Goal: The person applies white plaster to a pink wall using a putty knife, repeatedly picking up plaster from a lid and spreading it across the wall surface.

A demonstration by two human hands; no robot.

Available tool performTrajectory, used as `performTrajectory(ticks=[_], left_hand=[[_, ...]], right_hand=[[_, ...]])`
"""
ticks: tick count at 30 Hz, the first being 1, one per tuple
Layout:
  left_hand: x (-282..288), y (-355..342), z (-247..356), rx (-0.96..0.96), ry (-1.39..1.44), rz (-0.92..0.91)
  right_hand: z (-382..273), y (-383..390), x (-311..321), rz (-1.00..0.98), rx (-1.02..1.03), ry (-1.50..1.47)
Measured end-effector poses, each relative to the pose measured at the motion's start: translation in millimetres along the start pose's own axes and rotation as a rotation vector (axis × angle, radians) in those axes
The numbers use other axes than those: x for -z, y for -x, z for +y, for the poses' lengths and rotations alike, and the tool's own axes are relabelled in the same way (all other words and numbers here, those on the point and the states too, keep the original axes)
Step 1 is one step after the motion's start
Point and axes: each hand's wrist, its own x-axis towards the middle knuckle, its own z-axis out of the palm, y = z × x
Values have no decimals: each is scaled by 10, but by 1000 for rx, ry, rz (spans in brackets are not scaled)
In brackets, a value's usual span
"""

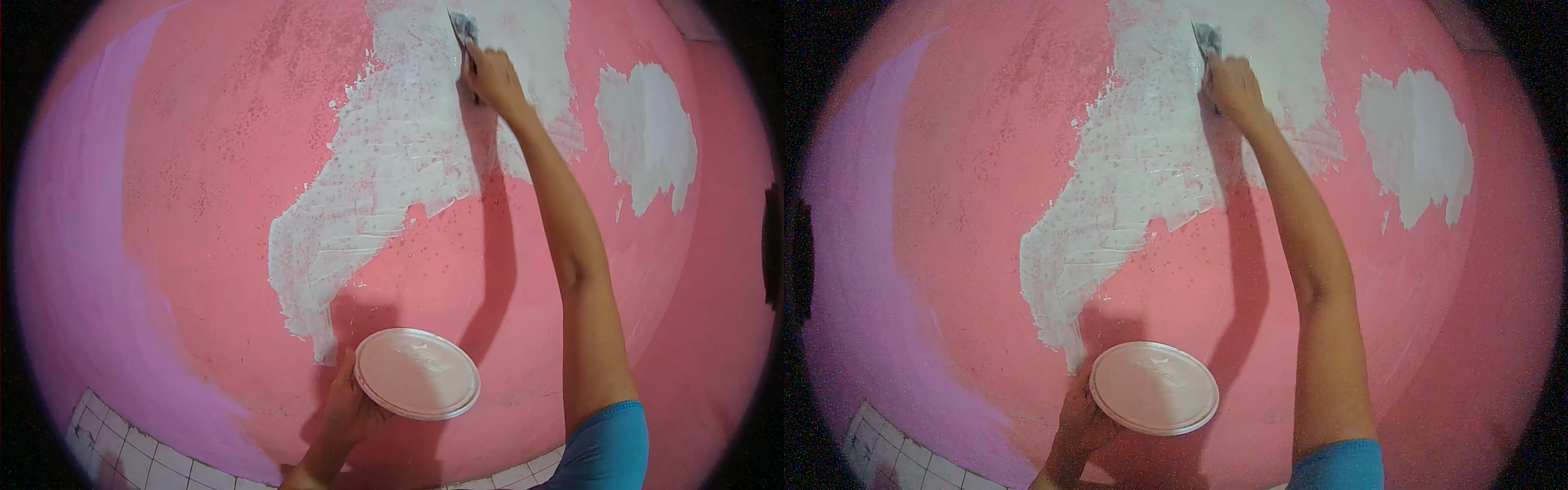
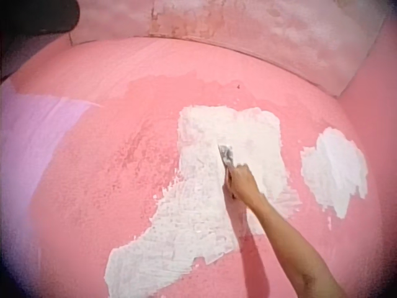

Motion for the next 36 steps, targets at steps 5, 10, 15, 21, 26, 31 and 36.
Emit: performTrajectory(ticks=[5, 10, 15, 21, 26, 31, 36], left_hand=[[99, 22, -43, 10, 34, 26], [177, -42, -79, 86, 201, 75], [-18, -102, -75, -22, -12, 6], [102, -228, -222, 89, 288, 3], [271, -236, -350, 125, 632, -276], [70, -211, -283, 121, 316, -6], [-34, -223, -296, 73, 540, -240]], right_hand=[[-853, 1319, 632, -180, -175, -113], [-749, 1297, 894, -155, -212, -186], [211, 416, 591, 41, -130, -1], [-45, 764, 541, -210, -188, -38], [-915, 1908, 1073, -229, -200, -194], [-719, 1603, 1147, -144, -239, -194], [95, 701, 771, -49, -219, -49]])
